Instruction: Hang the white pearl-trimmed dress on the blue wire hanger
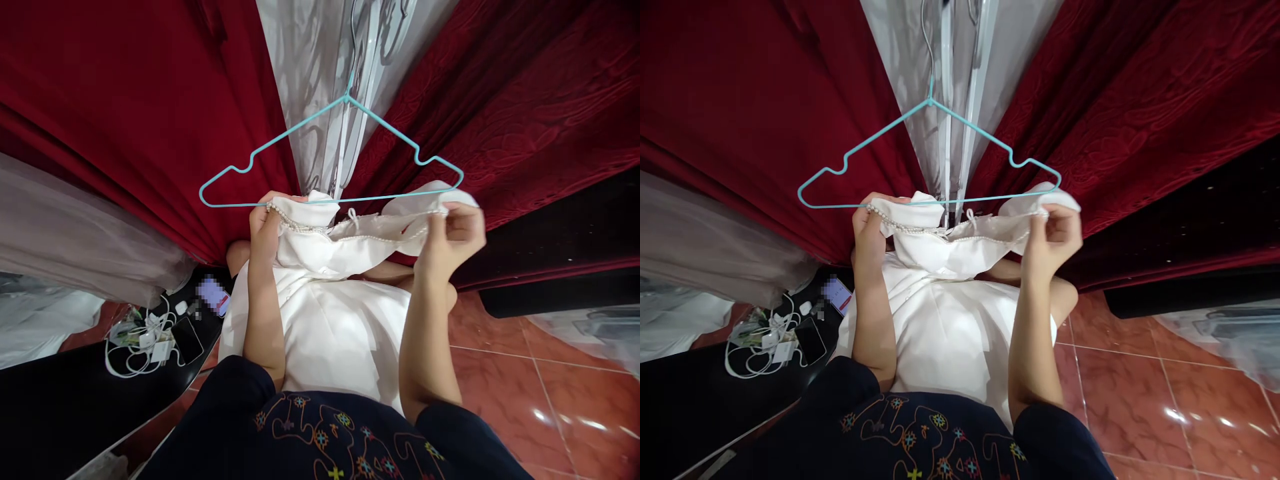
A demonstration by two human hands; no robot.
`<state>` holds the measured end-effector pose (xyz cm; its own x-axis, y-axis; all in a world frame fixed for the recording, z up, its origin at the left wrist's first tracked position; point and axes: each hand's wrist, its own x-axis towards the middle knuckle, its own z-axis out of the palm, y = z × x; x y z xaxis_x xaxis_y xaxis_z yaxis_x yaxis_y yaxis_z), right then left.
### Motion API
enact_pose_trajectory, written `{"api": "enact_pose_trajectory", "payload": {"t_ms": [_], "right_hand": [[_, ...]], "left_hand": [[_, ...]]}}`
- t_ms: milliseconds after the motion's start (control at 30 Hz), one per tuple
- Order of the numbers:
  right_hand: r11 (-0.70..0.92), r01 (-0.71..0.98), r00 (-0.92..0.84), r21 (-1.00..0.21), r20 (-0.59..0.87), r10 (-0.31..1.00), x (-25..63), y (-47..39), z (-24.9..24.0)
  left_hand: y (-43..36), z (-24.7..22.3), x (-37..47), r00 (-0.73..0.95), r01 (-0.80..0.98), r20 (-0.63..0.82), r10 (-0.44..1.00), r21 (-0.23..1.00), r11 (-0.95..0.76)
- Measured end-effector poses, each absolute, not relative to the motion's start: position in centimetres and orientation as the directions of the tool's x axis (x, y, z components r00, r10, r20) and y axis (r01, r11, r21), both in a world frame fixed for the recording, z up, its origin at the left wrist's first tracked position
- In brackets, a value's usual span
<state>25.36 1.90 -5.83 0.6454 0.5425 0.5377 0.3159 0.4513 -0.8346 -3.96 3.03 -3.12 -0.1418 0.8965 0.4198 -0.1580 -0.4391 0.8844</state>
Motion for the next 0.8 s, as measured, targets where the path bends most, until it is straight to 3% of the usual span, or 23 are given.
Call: {"api": "enact_pose_trajectory", "payload": {"t_ms": [100, 200, 467, 800], "right_hand": [[0.451, 0.334, 0.361, -0.828, 0.554, 0.750, 22.6, 0.3, -4.7], [0.499, 0.348, 0.188, -0.794, 0.581, 0.792, 20.2, 0.1, -2.7], [0.400, 0.236, 0.274, -0.885, 0.456, 0.847, 17.6, 1.2, -2.5], [0.455, 0.147, 0.214, -0.878, 0.478, 0.852, 17.4, 1.7, -3.0]], "left_hand": [[3.2, -3.3, -3.7, -0.167, -0.178, 0.413, 0.895, 0.881, -0.439], [3.3, -3.5, -3.7, -0.168, -0.180, 0.422, 0.891, 0.875, -0.448], [3.0, -3.3, -3.6, -0.172, -0.207, 0.374, 0.911, 0.891, -0.405], [3.3, -3.9, -3.6, -0.157, -0.230, 0.352, 0.923, 0.896, -0.381]]}}
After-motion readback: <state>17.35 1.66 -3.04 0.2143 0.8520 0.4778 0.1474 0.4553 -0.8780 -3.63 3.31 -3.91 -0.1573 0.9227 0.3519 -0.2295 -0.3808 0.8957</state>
